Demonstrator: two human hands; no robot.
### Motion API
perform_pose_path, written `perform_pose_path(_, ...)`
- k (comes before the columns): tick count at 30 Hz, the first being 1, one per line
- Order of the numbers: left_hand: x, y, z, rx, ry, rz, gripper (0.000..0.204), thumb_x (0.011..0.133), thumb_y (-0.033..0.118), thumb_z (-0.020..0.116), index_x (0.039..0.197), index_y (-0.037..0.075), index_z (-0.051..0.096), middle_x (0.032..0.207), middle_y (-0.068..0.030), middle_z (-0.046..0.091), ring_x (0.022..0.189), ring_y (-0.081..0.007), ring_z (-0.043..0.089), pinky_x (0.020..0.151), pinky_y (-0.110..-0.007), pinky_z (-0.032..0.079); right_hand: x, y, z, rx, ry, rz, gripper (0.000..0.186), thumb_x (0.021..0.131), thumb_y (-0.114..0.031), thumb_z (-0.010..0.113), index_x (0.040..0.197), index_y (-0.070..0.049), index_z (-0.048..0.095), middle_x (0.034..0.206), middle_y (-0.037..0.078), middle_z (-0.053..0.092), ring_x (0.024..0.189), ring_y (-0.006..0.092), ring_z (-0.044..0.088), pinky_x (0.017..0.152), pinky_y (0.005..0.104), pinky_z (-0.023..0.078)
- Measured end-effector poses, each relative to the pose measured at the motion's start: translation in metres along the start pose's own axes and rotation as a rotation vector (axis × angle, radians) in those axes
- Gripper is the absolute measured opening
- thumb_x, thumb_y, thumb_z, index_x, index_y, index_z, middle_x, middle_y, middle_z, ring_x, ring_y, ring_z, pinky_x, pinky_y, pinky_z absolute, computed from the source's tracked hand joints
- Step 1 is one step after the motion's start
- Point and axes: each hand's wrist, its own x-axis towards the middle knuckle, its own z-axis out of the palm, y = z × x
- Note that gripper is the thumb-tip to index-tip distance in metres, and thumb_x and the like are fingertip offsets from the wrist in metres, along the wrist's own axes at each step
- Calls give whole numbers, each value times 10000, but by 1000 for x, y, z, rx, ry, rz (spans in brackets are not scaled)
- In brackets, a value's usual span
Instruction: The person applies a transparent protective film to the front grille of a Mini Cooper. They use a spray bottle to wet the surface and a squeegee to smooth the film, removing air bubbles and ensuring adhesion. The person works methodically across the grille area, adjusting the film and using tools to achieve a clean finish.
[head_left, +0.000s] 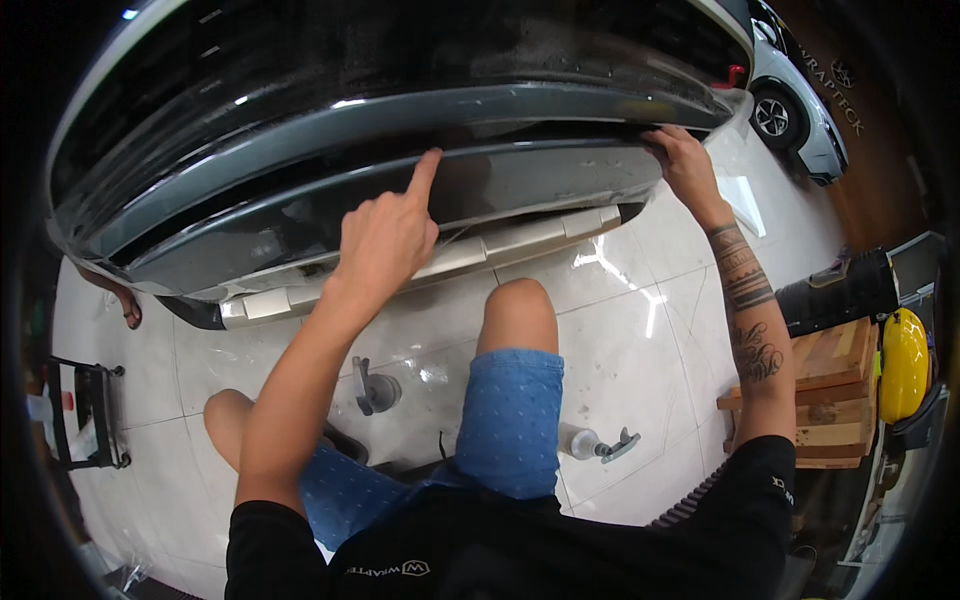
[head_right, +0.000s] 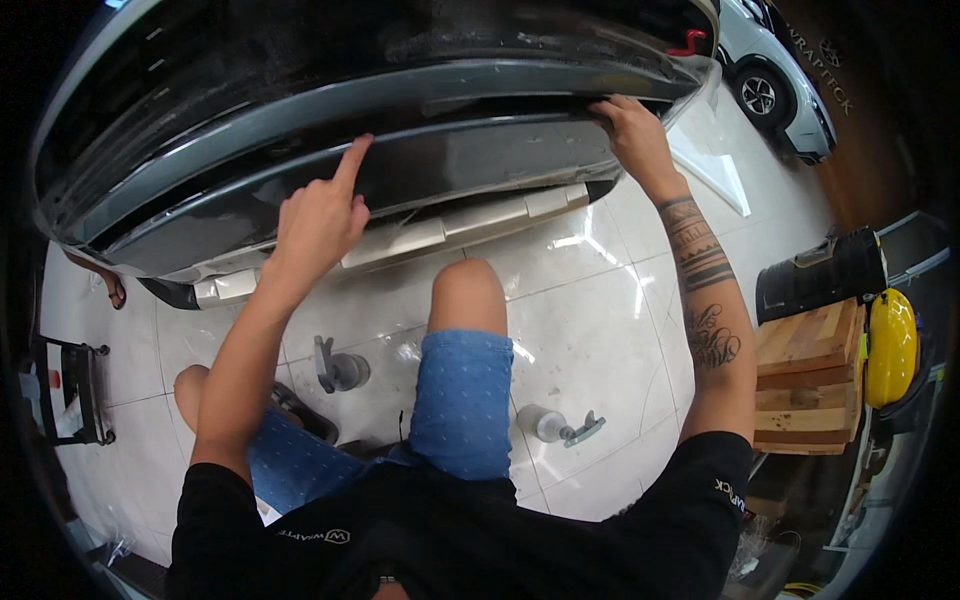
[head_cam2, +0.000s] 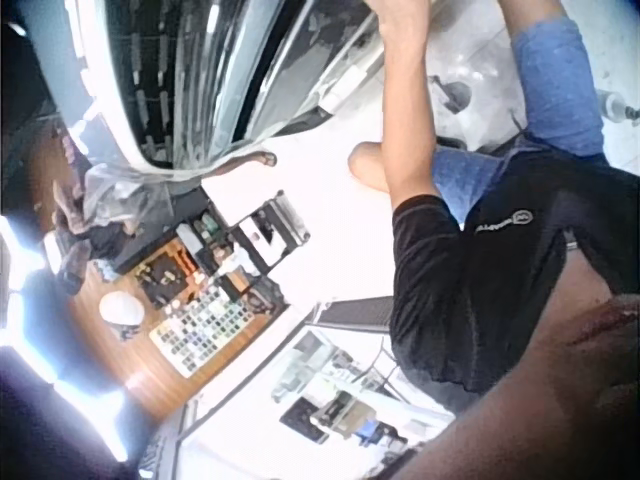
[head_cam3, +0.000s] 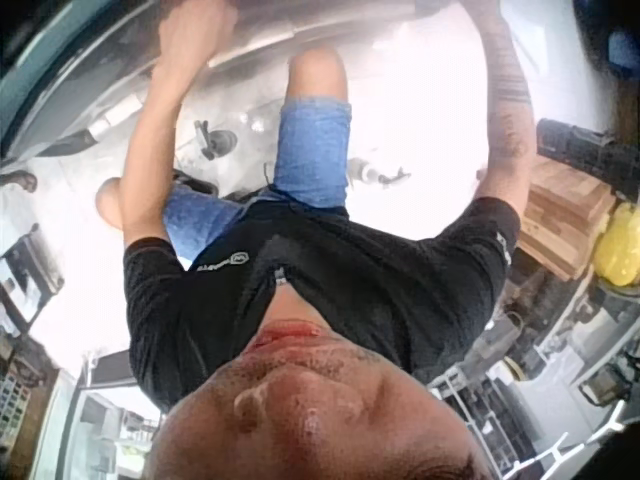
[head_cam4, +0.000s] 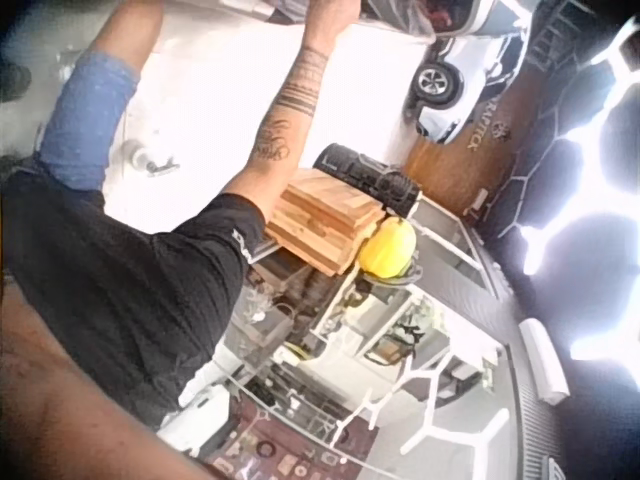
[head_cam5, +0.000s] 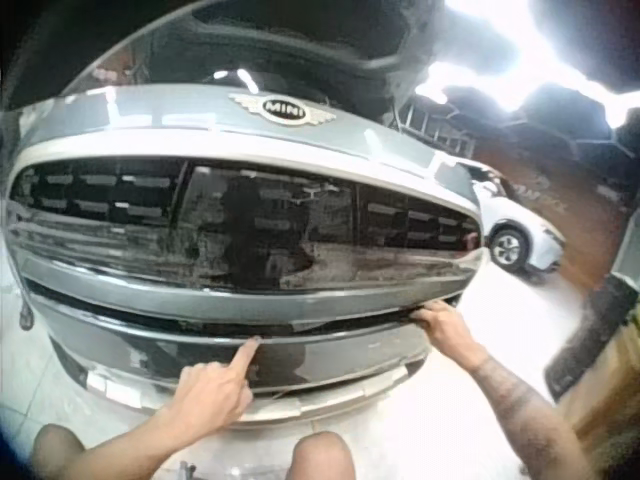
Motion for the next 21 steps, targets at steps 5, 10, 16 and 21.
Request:
perform_pose_path(5, 3, -6, -2, 52, 14, -14, 738, 796, 183, 595, 1482, 92, 336, 806, -231, 697, 738, -380, 706, 644, -505, 554, -13, -3, 30, 104, 107, 38, 339, 750, 73, 571, 1066, -7, 665, 1178, 201, 620, 1095, 403, 568, 933, 458, 471)
perform_pose_path(10, 13, -2, -2, -53, 196, 213, 794, 785, 129, 660, 1499, 52, 321, 804, -186, 660, 642, -340, 669, 562, -443, 544, -15, -34, -2, 150, 152, 113, 301, 750, 94, 584, 1025, 1, 661, 1047, 185, 628, 994, 380, 597, 874, 436, 487)
perform_pose_path(16, -47, -57, 10, -570, 180, 292, 709, 906, 243, 649, 1517, 119, 311, 1081, -176, 628, 931, -321, 652, 808, -410, 551, 7, -202, -5, 779, 233, 48, 343, 741, 78, 581, 1062, -8, 667, 984, 154, 650, 946, 310, 639, 858, 369, 488)
perform_pose_path(21, -96, -106, 51, -1093, 173, 141, 624, 970, 310, 614, 1498, 103, 353, 1251, -152, 603, 1115, -224, 608, 917, -349, 509, 21, -323, 51, 1043, 24, -77, 359, 728, 74, 591, 1070, -8, 664, 980, 153, 645, 921, 314, 645, 840, 356, 498)
